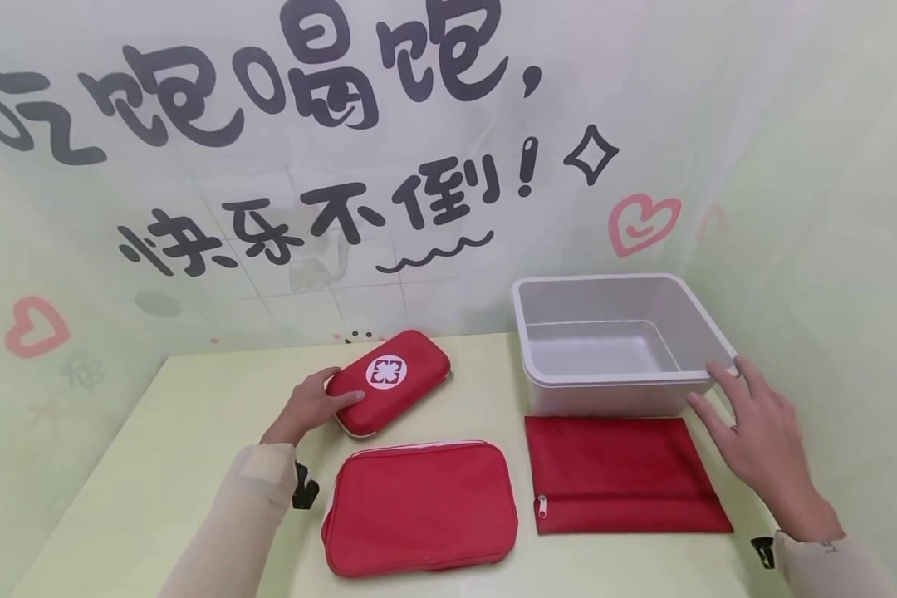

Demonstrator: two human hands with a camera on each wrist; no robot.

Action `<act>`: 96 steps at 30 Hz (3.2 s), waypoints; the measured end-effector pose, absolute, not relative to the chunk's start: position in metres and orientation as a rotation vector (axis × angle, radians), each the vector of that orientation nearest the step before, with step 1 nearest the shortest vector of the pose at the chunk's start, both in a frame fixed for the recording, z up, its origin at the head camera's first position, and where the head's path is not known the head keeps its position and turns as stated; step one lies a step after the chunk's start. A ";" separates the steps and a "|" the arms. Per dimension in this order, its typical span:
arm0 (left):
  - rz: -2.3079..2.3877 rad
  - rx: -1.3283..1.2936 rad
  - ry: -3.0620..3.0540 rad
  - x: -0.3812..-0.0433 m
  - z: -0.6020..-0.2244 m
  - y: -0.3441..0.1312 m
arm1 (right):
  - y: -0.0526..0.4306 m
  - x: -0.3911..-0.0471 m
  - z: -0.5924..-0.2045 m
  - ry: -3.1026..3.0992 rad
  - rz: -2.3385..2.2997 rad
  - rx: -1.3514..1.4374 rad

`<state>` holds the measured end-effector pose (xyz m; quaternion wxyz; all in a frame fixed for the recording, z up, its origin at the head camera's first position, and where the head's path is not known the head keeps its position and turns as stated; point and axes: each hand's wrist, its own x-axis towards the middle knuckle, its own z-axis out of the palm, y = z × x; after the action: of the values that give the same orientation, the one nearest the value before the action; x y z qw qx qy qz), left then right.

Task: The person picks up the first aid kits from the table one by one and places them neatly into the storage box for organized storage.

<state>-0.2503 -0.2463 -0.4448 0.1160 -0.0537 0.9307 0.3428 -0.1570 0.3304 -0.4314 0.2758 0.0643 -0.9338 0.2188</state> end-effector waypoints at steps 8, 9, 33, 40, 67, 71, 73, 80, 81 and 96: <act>1.086 -0.238 2.711 -0.248 -0.451 -0.244 | 0.324 -0.160 -0.447 -2.311 0.670 0.129; 1.087 -0.242 2.717 -0.248 -0.451 -0.243 | 0.323 -0.160 -0.448 -2.295 0.664 0.128; 1.626 -0.414 2.476 -0.253 -0.443 -0.229 | 0.307 -0.174 -0.456 -2.105 0.665 0.037; 1.626 -0.393 2.551 -0.250 -0.433 -0.222 | 0.306 -0.174 -0.456 -2.114 0.709 0.025; 1.755 -0.222 2.559 -0.243 -0.377 -0.203 | 0.302 -0.172 -0.455 -2.123 0.730 0.006; 1.790 -0.207 2.550 -0.243 -0.369 -0.200 | 0.302 -0.172 -0.454 -2.135 0.734 0.005; 1.818 -0.206 2.539 -0.244 -0.365 -0.197 | 0.301 -0.173 -0.454 -2.146 0.737 -0.001; 1.923 -0.179 2.474 -0.246 -0.351 -0.187 | 0.301 -0.172 -0.453 -2.172 0.720 -0.004; 1.935 -0.173 2.463 -0.246 -0.349 -0.185 | 0.301 -0.172 -0.454 -2.173 0.711 -0.002; 1.990 -0.013 2.430 -0.249 -0.322 -0.148 | 0.299 -0.170 -0.454 -2.178 0.691 -0.019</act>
<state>-0.2488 -0.1482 -0.3222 0.0003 -0.0042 0.7737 0.6336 -0.1697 0.2988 -0.4541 0.4152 -0.0077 -0.8671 0.2750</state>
